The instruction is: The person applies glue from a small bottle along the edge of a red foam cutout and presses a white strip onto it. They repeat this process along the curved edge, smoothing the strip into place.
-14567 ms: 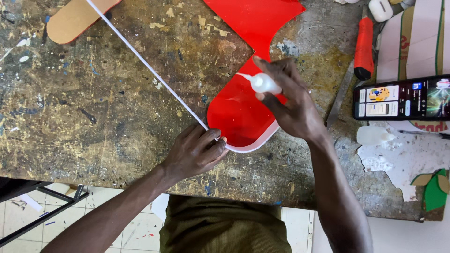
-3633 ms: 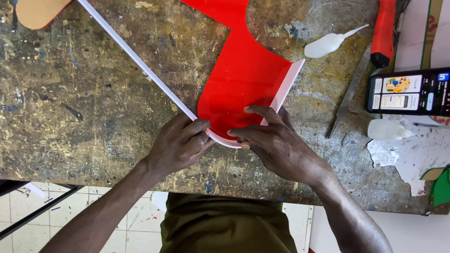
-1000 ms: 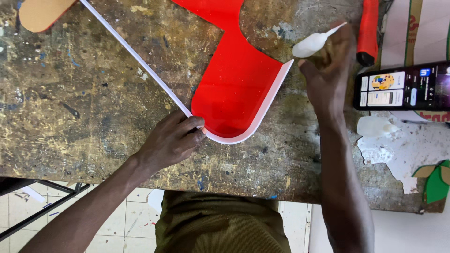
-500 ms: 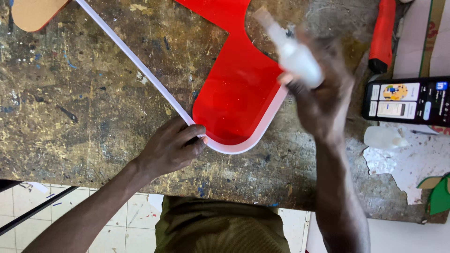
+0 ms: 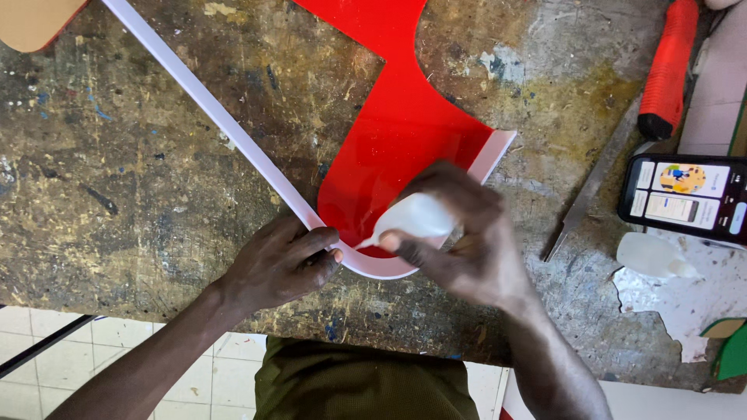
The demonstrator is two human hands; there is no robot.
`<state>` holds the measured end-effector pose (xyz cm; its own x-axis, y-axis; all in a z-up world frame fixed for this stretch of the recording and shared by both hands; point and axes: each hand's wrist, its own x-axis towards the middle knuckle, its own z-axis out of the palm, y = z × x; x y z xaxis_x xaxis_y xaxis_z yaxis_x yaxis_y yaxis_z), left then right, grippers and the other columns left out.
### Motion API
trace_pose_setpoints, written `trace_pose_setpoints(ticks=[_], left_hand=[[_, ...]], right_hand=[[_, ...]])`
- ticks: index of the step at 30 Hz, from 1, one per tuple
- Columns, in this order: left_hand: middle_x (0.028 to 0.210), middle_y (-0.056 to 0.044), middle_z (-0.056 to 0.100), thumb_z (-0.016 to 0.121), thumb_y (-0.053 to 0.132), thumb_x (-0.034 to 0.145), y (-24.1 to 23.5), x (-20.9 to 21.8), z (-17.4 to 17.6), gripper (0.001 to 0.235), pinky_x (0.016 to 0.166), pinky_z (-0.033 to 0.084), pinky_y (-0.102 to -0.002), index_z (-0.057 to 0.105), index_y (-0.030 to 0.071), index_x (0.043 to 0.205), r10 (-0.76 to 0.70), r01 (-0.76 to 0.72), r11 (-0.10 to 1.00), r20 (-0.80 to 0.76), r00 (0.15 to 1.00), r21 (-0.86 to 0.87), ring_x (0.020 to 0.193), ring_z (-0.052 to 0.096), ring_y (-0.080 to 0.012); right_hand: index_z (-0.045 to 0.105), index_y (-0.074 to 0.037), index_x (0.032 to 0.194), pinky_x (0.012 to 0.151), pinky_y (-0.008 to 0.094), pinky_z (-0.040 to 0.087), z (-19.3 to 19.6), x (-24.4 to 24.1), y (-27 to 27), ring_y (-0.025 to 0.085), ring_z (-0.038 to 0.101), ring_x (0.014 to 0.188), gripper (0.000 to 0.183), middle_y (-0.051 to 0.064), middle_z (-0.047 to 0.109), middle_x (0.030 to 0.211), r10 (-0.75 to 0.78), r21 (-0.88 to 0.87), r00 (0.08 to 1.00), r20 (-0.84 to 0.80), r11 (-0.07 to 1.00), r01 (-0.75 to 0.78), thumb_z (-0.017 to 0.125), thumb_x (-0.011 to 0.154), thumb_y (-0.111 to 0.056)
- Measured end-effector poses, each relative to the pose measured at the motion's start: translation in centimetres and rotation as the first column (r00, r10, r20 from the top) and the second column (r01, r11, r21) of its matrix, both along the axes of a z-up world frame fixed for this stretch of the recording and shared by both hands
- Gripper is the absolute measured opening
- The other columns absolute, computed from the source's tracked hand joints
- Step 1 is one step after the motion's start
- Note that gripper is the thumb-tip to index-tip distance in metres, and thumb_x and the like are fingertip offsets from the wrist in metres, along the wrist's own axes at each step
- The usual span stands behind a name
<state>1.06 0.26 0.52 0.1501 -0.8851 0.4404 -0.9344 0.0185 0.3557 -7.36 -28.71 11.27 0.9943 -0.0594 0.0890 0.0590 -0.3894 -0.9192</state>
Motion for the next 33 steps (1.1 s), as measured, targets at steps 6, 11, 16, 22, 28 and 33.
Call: trace_pose_setpoints(ticks=[6, 11, 16, 22, 28, 33], left_hand=[[0.131, -0.017, 0.066, 0.063, 0.0, 0.111, 0.1, -0.1, -0.3, 0.037, 0.073, 0.061, -0.051, 0.047, 0.01, 0.143, 0.016, -0.017, 1.0, 0.024, 1.0, 0.011, 0.086, 0.063, -0.0354], [0.129, -0.017, 0.066, 0.061, -0.002, 0.11, -0.1, 0.0, 0.2, 0.029, 0.071, 0.061, -0.051, 0.048, 0.009, 0.133, 0.013, -0.014, 1.0, 0.032, 0.999, 0.023, 0.083, 0.062, -0.0351], [0.132, -0.019, 0.066, 0.062, -0.004, 0.108, 0.2, -0.2, -0.3, 0.045, 0.074, 0.063, -0.052, 0.043, 0.008, 0.147, 0.009, -0.01, 1.0, 0.039, 0.999, 0.02, 0.087, 0.064, -0.0357], [0.128, -0.017, 0.068, 0.058, -0.004, 0.109, 0.0, -0.2, 0.2, 0.04, 0.076, 0.063, -0.052, 0.045, 0.008, 0.145, 0.031, -0.032, 0.999, 0.08, 0.996, 0.008, 0.085, 0.066, -0.036], [0.131, -0.018, 0.07, 0.06, -0.003, 0.111, 0.5, -0.3, -0.4, 0.048, 0.077, 0.063, -0.052, 0.042, 0.01, 0.153, 0.029, -0.032, 0.999, 0.091, 0.995, 0.033, 0.087, 0.067, -0.0363], [0.131, -0.021, 0.07, 0.059, -0.003, 0.111, 0.3, -0.2, -0.3, 0.043, 0.078, 0.064, -0.056, 0.042, 0.008, 0.149, 0.013, -0.013, 1.0, 0.067, 0.998, 0.003, 0.088, 0.069, -0.0395]], right_hand=[[0.075, -0.007, 0.106, 0.076, 0.037, 0.055, -1.2, -0.1, 1.4, 0.025, 0.074, 0.087, 0.027, 0.01, 0.074, 0.103, -0.008, -0.125, 1.0, 0.002, 0.992, 0.008, 0.087, 0.099, -0.031], [0.076, -0.011, 0.107, 0.077, 0.039, 0.056, -1.6, 0.0, 1.4, 0.027, 0.075, 0.09, 0.022, 0.01, 0.076, 0.105, 0.028, -0.186, 1.0, 0.011, 0.982, -0.025, 0.083, 0.102, -0.032], [0.076, -0.015, 0.104, 0.071, 0.04, 0.052, -1.7, 0.0, 1.5, 0.027, 0.073, 0.086, 0.017, 0.008, 0.075, 0.104, 0.021, -0.215, 1.0, -0.013, 0.976, -0.024, 0.08, 0.103, -0.031], [0.076, -0.015, 0.106, 0.069, 0.041, 0.051, -2.0, -0.1, 1.6, 0.028, 0.072, 0.084, 0.012, 0.008, 0.074, 0.103, 0.017, -0.225, 1.0, 0.018, 0.974, -0.013, 0.079, 0.103, -0.026], [0.076, -0.013, 0.107, 0.069, 0.041, 0.051, -2.2, -0.1, 1.7, 0.027, 0.073, 0.083, 0.017, 0.007, 0.076, 0.103, 0.014, -0.224, 1.0, 0.024, 0.975, -0.008, 0.083, 0.102, -0.027], [0.074, -0.008, 0.112, 0.071, 0.041, 0.054, -2.6, -0.2, 1.6, 0.029, 0.075, 0.088, 0.023, 0.01, 0.078, 0.107, 0.012, -0.238, 0.998, 0.054, 0.971, 0.001, 0.087, 0.099, -0.022]])
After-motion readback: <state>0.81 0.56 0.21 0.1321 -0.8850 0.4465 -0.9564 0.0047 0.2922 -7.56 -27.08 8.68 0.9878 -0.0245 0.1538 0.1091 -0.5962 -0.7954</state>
